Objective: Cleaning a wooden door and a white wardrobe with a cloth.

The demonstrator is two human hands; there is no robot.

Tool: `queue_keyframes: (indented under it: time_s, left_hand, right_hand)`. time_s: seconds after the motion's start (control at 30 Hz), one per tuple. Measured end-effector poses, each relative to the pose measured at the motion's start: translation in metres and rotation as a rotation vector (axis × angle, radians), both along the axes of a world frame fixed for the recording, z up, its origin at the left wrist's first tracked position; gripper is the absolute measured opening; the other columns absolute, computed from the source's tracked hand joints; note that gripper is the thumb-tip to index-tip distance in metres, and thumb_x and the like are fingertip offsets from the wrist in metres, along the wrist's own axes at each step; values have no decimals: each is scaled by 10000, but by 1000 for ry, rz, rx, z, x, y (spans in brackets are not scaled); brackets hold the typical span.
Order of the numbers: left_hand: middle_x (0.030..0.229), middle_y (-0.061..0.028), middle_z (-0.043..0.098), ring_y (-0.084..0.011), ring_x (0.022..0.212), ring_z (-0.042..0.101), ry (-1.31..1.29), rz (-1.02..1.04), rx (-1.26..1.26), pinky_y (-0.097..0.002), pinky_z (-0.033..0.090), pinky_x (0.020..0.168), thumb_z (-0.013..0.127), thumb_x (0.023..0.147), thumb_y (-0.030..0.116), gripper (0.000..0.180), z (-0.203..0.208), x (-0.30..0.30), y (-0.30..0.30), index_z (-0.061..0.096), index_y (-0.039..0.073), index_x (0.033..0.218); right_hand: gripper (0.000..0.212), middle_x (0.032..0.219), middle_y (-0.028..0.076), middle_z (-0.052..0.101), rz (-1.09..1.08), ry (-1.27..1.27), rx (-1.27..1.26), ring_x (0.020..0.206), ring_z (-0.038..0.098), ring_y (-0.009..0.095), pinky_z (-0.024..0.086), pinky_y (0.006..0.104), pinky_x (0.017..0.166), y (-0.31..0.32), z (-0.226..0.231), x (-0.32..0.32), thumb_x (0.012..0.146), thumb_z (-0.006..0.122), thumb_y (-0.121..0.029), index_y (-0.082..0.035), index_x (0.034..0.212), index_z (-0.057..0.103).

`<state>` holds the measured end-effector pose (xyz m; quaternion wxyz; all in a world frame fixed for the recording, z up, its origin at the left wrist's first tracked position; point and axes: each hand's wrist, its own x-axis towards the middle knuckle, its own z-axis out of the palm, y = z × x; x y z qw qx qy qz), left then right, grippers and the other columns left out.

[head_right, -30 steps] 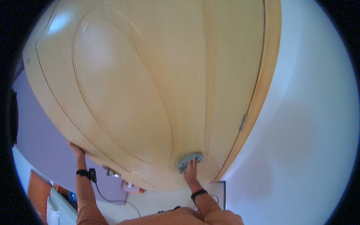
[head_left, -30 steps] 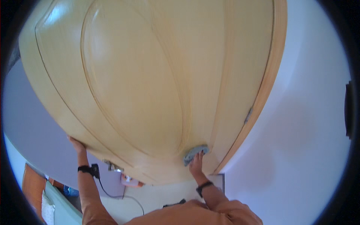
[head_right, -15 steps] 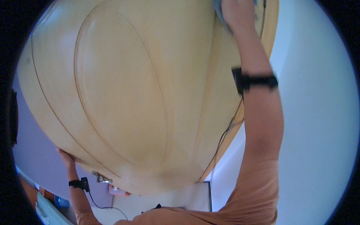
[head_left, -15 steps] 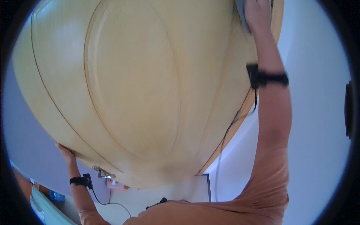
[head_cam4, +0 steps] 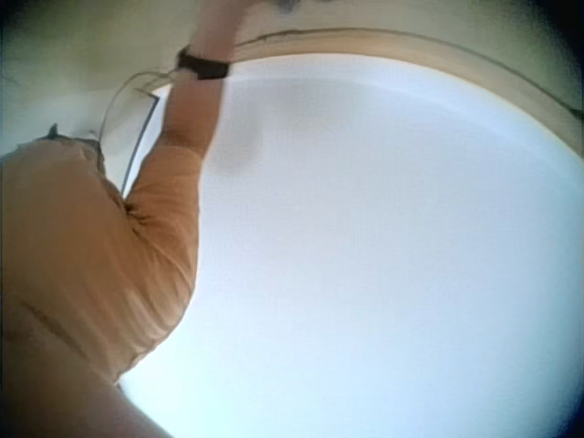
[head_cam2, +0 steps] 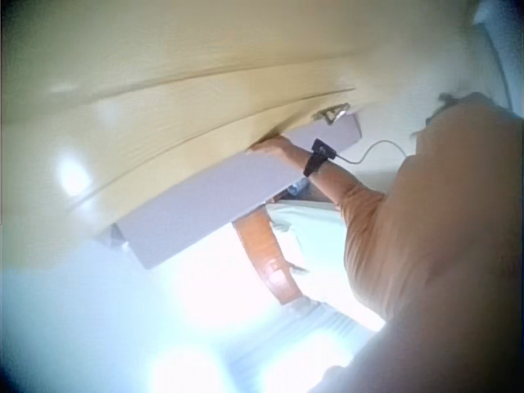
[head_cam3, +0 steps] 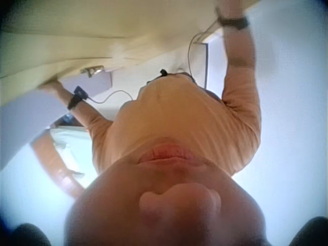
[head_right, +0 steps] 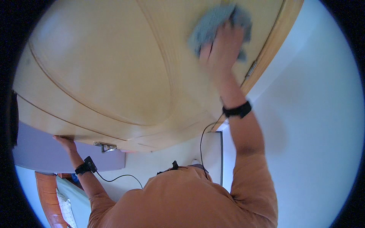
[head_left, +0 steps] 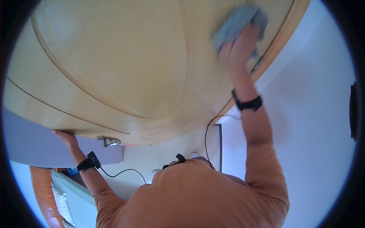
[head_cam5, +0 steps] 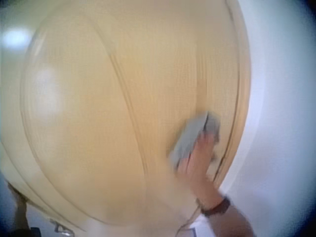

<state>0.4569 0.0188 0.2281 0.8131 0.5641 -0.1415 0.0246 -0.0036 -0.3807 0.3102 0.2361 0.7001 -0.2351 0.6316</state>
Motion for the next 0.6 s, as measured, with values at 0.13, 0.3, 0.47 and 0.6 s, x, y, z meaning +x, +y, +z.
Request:
queue_keyframes:
  time_s: [0.13,0.3,0.47,0.6]
  left_hand:
    - [1469,-97,269,-280,1335,268,-29,13,29,-424,213,1096,250,913,641,720,8,-9,-13,228,156,1444]
    - [1493,-90,220,-298,1347,238,-13,61,48,-455,183,1100,247,893,675,766,8,-10,-10,185,166,1462]
    - [1496,-92,211,-305,1349,228,-45,94,13,-477,183,1094,244,895,670,768,-14,30,19,182,158,1463]
    - [1470,-101,265,-291,1321,283,-72,138,53,-443,221,1087,244,918,633,735,-16,27,6,208,129,1451]
  right_hand:
    - [547,1289,367,319,13,144,274,1178,300,565,203,661,993,11,-215,-18,784,442,-165,170,1202,328]
    - [425,1171,308,446,46,189,799,1149,359,501,274,580,1010,54,-375,-16,731,528,-79,120,1097,445]
    - [441,1296,254,438,249,-170,1180,1159,468,385,368,441,986,95,-408,-9,882,417,-19,53,1311,347]
    - [454,1277,86,492,805,-783,1100,1061,536,191,431,306,893,89,-267,-27,930,471,-62,-29,1363,340]
